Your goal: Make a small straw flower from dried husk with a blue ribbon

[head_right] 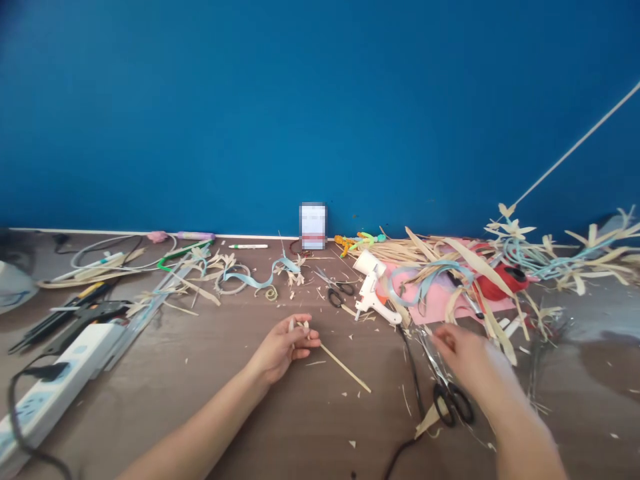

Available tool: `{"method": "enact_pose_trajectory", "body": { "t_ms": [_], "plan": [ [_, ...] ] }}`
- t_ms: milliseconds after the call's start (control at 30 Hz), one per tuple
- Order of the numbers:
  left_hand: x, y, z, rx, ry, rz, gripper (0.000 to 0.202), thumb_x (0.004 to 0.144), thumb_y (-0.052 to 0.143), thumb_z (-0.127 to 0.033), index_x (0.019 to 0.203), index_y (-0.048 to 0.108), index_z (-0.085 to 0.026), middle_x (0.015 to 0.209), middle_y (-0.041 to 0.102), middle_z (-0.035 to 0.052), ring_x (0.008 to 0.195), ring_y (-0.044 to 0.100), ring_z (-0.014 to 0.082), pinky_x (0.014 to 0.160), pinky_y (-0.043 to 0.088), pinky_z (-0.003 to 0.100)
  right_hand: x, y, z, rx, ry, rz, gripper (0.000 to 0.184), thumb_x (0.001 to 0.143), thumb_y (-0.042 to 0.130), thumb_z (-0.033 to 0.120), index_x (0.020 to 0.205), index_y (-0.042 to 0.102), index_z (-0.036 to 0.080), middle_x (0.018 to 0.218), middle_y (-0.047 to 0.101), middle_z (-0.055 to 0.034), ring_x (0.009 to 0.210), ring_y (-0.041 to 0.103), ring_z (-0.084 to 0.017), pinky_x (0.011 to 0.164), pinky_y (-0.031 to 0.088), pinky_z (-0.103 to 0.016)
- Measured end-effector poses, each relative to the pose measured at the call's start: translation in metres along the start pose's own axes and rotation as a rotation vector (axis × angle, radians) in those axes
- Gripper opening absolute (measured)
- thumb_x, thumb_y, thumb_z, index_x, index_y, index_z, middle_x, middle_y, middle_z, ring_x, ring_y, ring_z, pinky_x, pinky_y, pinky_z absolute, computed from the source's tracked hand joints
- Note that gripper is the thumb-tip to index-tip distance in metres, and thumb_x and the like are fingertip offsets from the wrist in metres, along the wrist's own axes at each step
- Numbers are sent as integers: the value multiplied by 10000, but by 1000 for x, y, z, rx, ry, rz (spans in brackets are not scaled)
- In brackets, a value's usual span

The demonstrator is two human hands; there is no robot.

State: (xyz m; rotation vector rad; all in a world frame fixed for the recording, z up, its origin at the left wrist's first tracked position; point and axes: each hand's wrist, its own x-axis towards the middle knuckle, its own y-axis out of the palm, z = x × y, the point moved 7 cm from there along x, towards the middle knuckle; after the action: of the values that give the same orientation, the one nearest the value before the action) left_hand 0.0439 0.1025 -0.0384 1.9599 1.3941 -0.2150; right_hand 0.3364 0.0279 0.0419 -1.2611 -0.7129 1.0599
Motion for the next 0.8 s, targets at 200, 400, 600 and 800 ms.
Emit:
{"method": "enact_pose_trajectory", "body": {
  "t_ms": [200, 400, 600, 800],
  "plan": [
    [-3, 6, -6, -68, -20, -11, 326, 656, 495, -48, 971, 467, -128, 835, 656, 106, 733, 649, 189, 509, 468, 214, 19, 36, 145, -185, -326, 44, 229, 813, 418, 214, 982, 569, 189, 842, 678, -93, 782, 628, -232, 631, 410, -287],
    [-1, -2, -5, -246, -96, 47, 287, 709, 464, -126, 994, 467, -87, 930, 627, 167, 796, 637, 225, 571, 481, 261, 44, 60, 172, -214, -348, 105, 224, 756, 421, 52, 885, 602, 82, 771, 665, -177, 799, 632, -255, 645, 413, -291],
    [0, -1, -3, -335, -159, 98, 402, 793, 410, -449, 936, 509, -87, 862, 626, 158, 776, 629, 228, 603, 469, 279, 48, 66, 174, -164, -347, 105, 231, 736, 425, 45, 864, 614, 83, 775, 663, -184, 783, 630, -270, 629, 403, -303],
    [2, -2, -2, -346, -162, 116, 417, 790, 402, -486, 913, 519, -105, 852, 629, 141, 795, 618, 230, 636, 449, 298, 38, 48, 181, -14, -374, 57, 168, 776, 426, 160, 831, 585, 161, 752, 658, -85, 720, 607, -194, 593, 368, -249]
  ]
}}
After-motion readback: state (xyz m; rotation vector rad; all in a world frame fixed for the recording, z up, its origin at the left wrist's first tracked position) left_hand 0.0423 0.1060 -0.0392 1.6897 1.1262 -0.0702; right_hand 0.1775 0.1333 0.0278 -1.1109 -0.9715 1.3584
